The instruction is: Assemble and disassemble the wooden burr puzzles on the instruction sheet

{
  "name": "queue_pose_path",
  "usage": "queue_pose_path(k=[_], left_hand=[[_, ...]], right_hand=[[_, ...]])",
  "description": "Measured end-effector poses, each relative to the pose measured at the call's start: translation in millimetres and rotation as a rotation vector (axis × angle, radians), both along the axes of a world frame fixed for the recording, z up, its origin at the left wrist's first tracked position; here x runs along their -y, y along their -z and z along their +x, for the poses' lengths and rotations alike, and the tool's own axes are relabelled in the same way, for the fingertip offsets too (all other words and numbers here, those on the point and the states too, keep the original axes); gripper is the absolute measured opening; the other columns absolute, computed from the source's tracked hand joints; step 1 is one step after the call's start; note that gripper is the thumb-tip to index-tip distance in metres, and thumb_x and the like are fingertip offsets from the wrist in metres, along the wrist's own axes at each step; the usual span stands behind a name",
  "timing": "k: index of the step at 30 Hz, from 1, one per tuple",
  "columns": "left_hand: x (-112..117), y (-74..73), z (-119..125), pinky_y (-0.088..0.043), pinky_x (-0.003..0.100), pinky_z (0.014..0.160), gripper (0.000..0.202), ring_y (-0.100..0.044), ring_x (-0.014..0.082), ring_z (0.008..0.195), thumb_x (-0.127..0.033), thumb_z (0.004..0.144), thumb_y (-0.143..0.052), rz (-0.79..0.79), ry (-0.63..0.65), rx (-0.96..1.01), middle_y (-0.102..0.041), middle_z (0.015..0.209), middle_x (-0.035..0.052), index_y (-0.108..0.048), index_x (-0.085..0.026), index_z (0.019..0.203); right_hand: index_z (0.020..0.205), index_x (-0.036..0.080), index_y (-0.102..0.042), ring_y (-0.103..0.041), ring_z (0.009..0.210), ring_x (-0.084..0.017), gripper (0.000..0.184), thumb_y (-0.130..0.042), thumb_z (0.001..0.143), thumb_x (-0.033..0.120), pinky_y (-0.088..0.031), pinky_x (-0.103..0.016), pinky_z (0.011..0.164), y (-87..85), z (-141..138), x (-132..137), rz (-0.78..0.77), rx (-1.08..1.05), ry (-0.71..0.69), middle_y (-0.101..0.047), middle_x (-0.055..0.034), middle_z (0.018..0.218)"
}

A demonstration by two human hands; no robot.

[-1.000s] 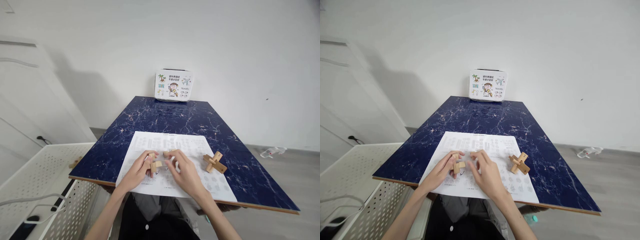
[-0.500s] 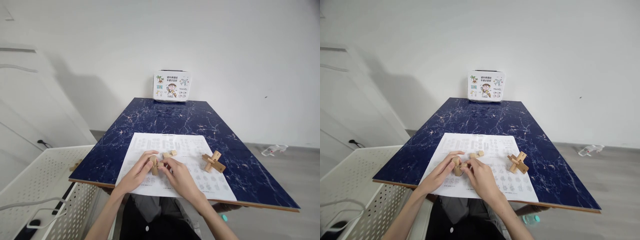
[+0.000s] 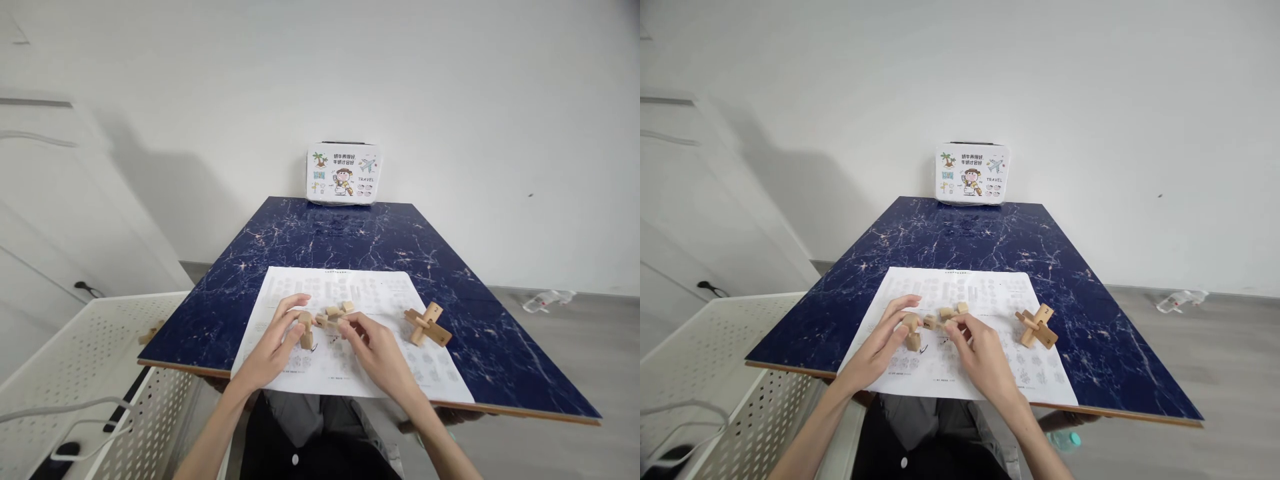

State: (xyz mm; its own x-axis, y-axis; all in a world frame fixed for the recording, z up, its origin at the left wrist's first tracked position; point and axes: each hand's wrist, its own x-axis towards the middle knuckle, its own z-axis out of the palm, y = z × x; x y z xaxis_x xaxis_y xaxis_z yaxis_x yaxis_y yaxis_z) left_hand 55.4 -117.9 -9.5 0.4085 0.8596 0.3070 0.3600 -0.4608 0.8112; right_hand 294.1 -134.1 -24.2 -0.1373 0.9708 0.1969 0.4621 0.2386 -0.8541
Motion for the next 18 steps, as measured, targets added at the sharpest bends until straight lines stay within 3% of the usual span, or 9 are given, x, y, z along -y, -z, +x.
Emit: queue_pose_path(k=[4,8,12,15,18], left_hand=[[-3,6.2,4,-0.039,0.046,0.124,0.038,-0.050,0.0277,0.142,-0.044,0.112,-0.035,-0.029,-0.131,-0.098,-0.051,0.149,0.0099,-0.067,-0.023,0.112],[-8,18.1,6,-0.040,0.048,0.123,0.036,-0.049,0.0283,0.141,-0.041,0.112,-0.036,0.039,-0.219,-0.200,-0.052,0.145,0.0108,-0.065,-0.022,0.106],[-12,28.5,7,-0.042,0.052,0.121,0.031,-0.048,0.0298,0.139,-0.037,0.111,-0.036,0.147,-0.293,-0.261,-0.055,0.140,0.0123,-0.062,-0.021,0.105],[-14,33.9,7,-0.043,0.054,0.120,0.028,-0.050,0.0308,0.137,-0.036,0.111,-0.038,0.196,-0.307,-0.294,-0.057,0.139,0.0133,-0.060,-0.020,0.117],[-14,35.3,7,-0.044,0.054,0.120,0.031,-0.051,0.0304,0.137,-0.036,0.111,-0.039,0.199,-0.299,-0.309,-0.057,0.139,0.0131,-0.056,-0.022,0.133]], right_hand=[[0.108,0.024,-0.067,-0.068,0.080,-0.021,0.021,-0.052,0.108,0.039,-0.052,-0.033,0.073,7.1,23,-9,0.115,0.177,-0.080,-0.070,-0.0054,0.105],[0.113,0.023,-0.064,-0.070,0.081,-0.021,0.015,-0.053,0.106,0.031,-0.057,-0.037,0.078,19.8,33,-23,0.161,0.283,-0.084,-0.063,-0.0082,0.116],[0.136,0.025,-0.055,-0.069,0.077,-0.018,0.036,-0.059,0.101,0.029,-0.060,-0.038,0.070,25.9,33,-32,0.202,0.352,-0.058,-0.053,-0.0132,0.141],[0.146,0.027,-0.049,-0.069,0.075,-0.018,0.049,-0.063,0.099,0.028,-0.060,-0.037,0.067,21.8,32,-35,0.176,0.424,-0.090,-0.048,-0.0141,0.153],[0.139,0.025,-0.057,-0.073,0.095,-0.025,0.039,-0.060,0.101,0.024,-0.060,-0.040,0.079,13.8,30,-37,0.139,0.475,-0.137,-0.060,-0.0118,0.144]])
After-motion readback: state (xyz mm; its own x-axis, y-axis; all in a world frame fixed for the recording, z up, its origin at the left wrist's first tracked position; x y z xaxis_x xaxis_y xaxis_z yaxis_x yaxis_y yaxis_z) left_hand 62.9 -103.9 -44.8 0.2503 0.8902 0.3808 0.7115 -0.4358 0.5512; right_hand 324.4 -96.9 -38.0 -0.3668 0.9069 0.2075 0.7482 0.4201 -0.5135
